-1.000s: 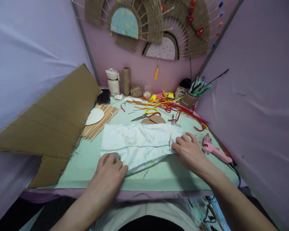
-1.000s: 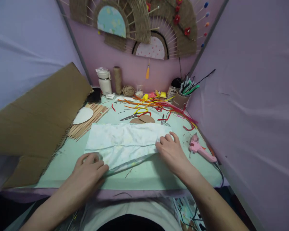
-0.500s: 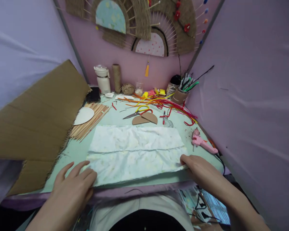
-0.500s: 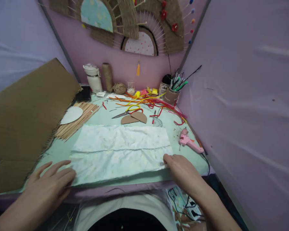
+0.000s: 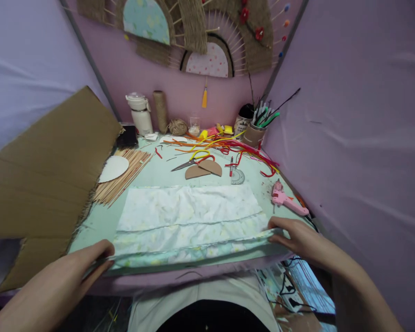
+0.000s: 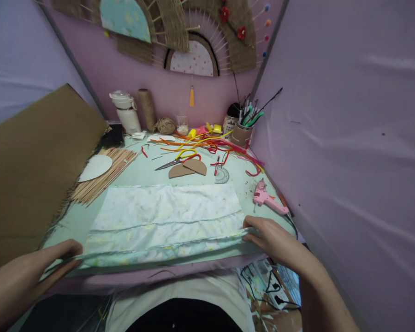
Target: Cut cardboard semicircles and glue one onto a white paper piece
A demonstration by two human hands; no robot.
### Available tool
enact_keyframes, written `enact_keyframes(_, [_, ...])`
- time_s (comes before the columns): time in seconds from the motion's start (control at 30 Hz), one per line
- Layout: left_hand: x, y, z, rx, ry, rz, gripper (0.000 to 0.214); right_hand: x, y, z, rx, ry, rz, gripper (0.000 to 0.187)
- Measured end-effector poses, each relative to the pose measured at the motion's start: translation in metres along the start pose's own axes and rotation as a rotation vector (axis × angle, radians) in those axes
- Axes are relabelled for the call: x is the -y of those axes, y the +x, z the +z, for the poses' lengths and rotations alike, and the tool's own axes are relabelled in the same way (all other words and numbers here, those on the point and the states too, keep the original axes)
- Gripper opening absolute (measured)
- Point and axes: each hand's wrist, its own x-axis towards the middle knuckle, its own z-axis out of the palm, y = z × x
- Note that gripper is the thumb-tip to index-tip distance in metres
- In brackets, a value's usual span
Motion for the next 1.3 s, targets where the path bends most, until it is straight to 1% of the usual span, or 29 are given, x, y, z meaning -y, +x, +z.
enact_keyframes(0.1, [0.004, 0.007, -0.008, 0.033, -0.114, -0.044, 0.026, 0.001, 0.005, -0.005, -0.061, 0.101, 0.008, 0.014])
enact_keyframes(0.17, [0.002, 0.012, -0.013, -0.037, -0.211, -0.055, 0.026, 0.001, 0.009, -0.005, -0.104, 0.181, 0.01, 0.017])
enact_keyframes(0.27, [-0.006, 0.021, -0.019, -0.13, -0.387, -0.097, 0.028, -0.001, 0.015, 0.001, -0.194, 0.282, 0.023, 0.021])
enact_keyframes(0.37, [-0.015, 0.028, -0.016, -0.203, -0.5, -0.189, 0.03, -0.003, 0.021, 0.009, -0.287, 0.394, 0.013, 0.022])
enact_keyframes(0.47, [-0.022, 0.035, -0.006, -0.272, -0.576, -0.242, 0.031, 0.001, 0.03, 0.015, -0.407, 0.497, 0.032, 0.02])
enact_keyframes(0.57, [-0.028, 0.042, 0.001, -0.345, -0.574, -0.25, 0.028, 0.008, 0.042, 0.019, -0.534, 0.52, 0.087, 0.019])
enact_keyframes(0.6, [-0.031, 0.045, 0.002, -0.367, -0.532, -0.266, 0.027, 0.01, 0.046, 0.02, -0.584, 0.485, 0.097, 0.019])
enact_keyframes(0.67, [-0.037, 0.051, 0.0, -0.398, -0.415, -0.303, 0.026, 0.013, 0.055, 0.021, -0.654, 0.345, 0.121, 0.018])
enact_keyframes(0.7, [-0.04, 0.055, -0.002, -0.407, -0.36, -0.309, 0.026, 0.014, 0.058, 0.021, -0.663, 0.254, 0.144, 0.018])
enact_keyframes(0.77, [-0.045, 0.064, -0.006, -0.403, -0.278, -0.287, 0.026, 0.015, 0.064, 0.022, -0.617, 0.068, 0.222, 0.017])
enact_keyframes(0.87, [-0.05, 0.079, -0.01, -0.317, -0.189, -0.207, 0.028, 0.016, 0.069, 0.022, -0.514, -0.126, 0.333, 0.017])
enact_keyframes(0.93, [-0.054, 0.088, -0.012, -0.277, -0.147, -0.163, 0.03, 0.015, 0.072, 0.023, -0.494, -0.17, 0.362, 0.018])
enact_keyframes(0.97, [-0.056, 0.092, -0.012, -0.276, -0.136, -0.154, 0.031, 0.014, 0.074, 0.023, -0.5, -0.172, 0.369, 0.019])
enact_keyframes(1.07, [-0.06, 0.1, -0.012, -0.337, -0.112, -0.159, 0.039, 0.012, 0.084, 0.025, -0.533, -0.171, 0.377, 0.021])
enact_keyframes(1.1, [-0.061, 0.102, -0.012, -0.333, -0.095, -0.139, 0.042, 0.011, 0.087, 0.026, -0.536, -0.176, 0.384, 0.022])
enact_keyframes(1.13, [-0.062, 0.104, -0.011, -0.307, -0.07, -0.113, 0.045, 0.01, 0.091, 0.027, -0.529, -0.185, 0.393, 0.023])
enact_keyframes(1.23, [-0.061, 0.106, -0.009, -0.173, 0.019, -0.047, 0.046, 0.01, 0.098, 0.03, -0.471, -0.228, 0.431, 0.025])
enact_keyframes(1.3, [-0.058, 0.107, -0.008, -0.15, 0.048, -0.045, 0.047, 0.012, 0.099, 0.03, -0.435, -0.247, 0.453, 0.028])
